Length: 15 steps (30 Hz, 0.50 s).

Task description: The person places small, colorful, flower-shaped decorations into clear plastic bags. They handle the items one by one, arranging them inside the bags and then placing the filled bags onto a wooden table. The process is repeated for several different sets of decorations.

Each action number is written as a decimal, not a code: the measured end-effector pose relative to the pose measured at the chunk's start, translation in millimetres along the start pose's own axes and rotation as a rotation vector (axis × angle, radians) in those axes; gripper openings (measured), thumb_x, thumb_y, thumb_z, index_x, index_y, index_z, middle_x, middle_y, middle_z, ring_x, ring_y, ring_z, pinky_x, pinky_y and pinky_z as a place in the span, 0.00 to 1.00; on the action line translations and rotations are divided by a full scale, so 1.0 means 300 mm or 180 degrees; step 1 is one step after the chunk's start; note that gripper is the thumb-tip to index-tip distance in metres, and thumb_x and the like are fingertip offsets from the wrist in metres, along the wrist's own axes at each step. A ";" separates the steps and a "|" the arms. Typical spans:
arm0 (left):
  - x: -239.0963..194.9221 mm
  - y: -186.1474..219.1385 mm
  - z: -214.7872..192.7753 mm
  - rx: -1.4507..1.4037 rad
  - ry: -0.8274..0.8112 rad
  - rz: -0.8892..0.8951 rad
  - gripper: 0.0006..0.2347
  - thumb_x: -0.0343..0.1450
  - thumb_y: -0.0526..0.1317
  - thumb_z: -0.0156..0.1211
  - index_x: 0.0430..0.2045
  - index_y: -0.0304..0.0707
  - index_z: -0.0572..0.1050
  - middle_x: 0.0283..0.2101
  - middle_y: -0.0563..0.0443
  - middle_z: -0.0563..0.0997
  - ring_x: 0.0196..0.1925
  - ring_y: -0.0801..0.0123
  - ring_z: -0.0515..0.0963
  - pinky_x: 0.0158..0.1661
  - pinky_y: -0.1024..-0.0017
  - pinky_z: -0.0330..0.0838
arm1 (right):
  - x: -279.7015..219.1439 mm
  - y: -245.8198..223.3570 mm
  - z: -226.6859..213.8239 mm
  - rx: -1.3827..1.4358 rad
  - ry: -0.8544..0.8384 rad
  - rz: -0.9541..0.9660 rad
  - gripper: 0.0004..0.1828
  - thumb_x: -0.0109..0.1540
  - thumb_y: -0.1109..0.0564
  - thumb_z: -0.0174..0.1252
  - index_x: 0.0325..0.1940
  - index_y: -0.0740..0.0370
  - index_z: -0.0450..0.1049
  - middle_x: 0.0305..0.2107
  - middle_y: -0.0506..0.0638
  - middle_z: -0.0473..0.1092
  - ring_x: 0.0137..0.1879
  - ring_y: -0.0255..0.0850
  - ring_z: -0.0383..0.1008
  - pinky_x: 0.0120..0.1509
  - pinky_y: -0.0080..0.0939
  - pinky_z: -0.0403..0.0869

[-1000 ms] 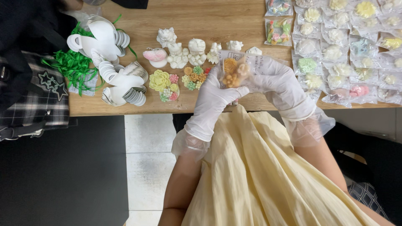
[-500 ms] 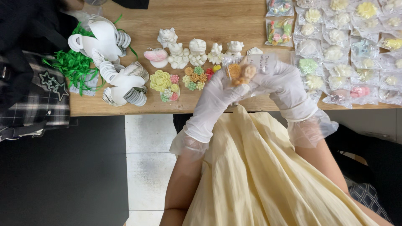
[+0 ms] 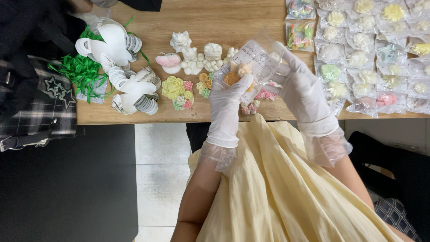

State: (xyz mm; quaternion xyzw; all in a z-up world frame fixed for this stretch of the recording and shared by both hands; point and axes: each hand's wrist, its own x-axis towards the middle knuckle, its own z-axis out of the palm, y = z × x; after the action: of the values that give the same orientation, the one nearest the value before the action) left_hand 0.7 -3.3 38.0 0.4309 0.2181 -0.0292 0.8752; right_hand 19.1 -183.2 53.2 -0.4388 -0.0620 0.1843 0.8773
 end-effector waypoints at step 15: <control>-0.003 -0.036 -0.068 0.0179 0.0180 0.0095 0.11 0.71 0.41 0.67 0.40 0.31 0.82 0.38 0.53 0.84 0.33 0.79 0.80 0.37 0.75 0.79 | -0.047 0.115 -0.067 -0.0376 0.1216 -0.0145 0.09 0.70 0.56 0.59 0.45 0.67 0.75 0.37 0.52 0.76 0.39 0.39 0.75 0.44 0.40 0.75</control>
State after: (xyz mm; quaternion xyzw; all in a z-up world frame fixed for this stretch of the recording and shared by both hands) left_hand -9.9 5.5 19.6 0.4592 0.2355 -0.0100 0.8565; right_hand 2.3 -184.8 14.3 -0.5149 0.0849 0.0739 0.8498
